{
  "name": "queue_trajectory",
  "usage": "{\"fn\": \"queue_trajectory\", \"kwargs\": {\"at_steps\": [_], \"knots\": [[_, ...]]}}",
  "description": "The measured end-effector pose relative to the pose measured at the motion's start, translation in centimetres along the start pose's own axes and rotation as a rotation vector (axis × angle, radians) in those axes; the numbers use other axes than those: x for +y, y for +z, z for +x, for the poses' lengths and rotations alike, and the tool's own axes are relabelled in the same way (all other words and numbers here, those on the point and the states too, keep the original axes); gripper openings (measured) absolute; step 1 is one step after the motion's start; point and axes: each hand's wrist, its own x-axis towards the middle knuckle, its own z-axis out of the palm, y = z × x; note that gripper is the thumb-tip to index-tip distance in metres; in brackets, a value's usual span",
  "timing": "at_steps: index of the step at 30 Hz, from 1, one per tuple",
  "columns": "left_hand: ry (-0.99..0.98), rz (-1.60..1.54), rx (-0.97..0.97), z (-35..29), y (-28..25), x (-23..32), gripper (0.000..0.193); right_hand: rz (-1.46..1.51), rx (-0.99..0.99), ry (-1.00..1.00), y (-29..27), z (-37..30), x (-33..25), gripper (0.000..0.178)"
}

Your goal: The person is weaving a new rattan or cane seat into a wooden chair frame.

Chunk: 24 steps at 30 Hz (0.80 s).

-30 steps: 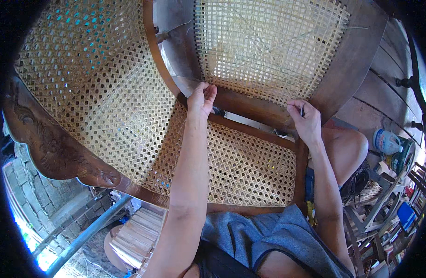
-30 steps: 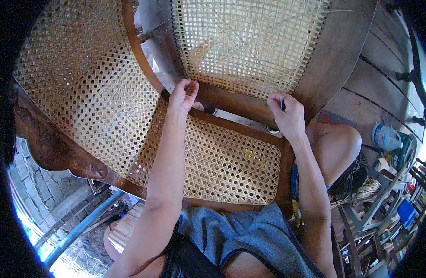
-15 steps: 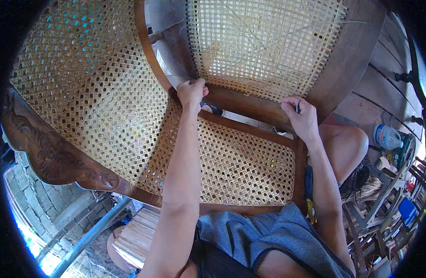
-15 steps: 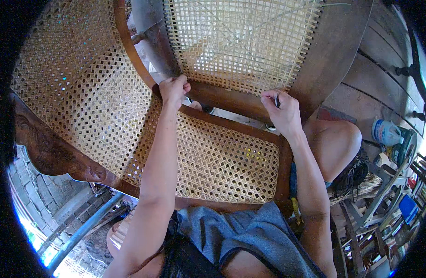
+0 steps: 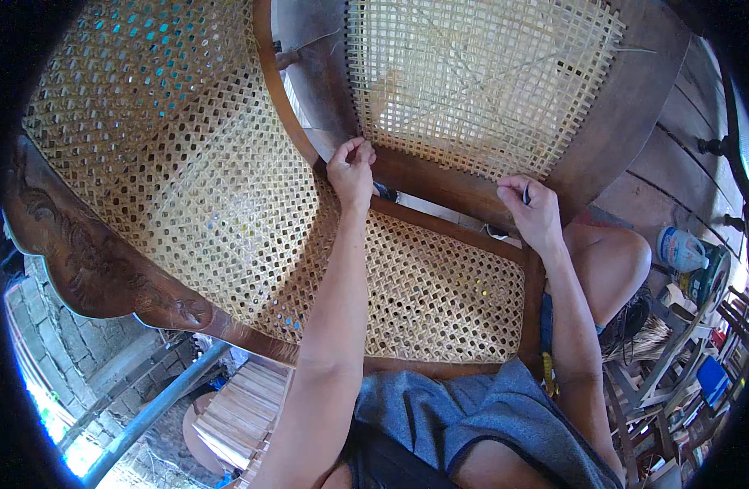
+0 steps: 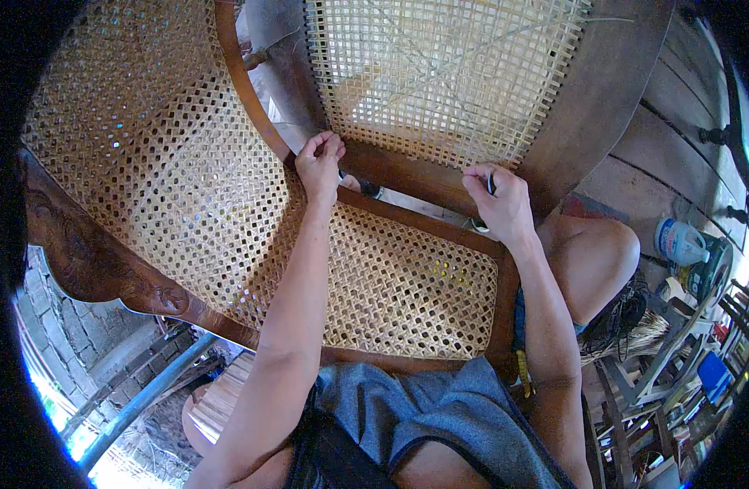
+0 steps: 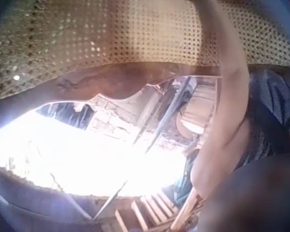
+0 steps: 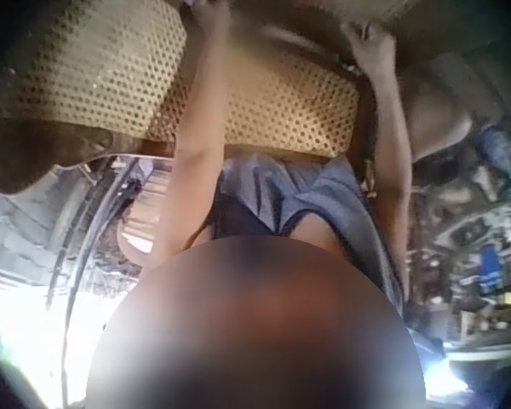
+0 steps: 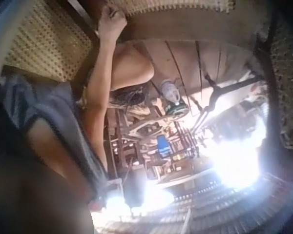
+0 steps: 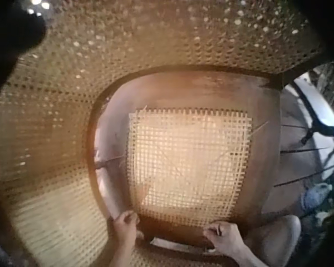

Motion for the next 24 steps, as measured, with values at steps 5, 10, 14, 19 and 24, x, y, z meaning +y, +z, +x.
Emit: {"fn": "queue_trajectory", "kwargs": {"at_steps": [5,10,14,19,24], "knots": [[0.02,0.063,-0.004,0.0,-0.1,0.2,0.015,-0.025,-0.02,-0.015,0.0,0.0,-0.2,0.018],[-0.005,0.041,-0.006,0.1,0.1,0.1,0.013,-0.031,-0.031,-0.039,0.0,0.1,0.0,0.019],[-0.1,-0.099,0.005,0.3,-0.1,0.0,0.011,-0.004,-0.061,-0.031,0.0,0.0,0.0,0.019],[-0.068,-0.048,-0.022,0.0,-0.2,0.1,0.01,-0.146,-0.155,-0.009,0.2,-0.8,0.6,0.024],[0.038,0.131,-0.006,-0.8,0.0,0.6,0.011,-0.181,-0.262,0.131,0.4,-1.4,-0.1,0.03]]}}
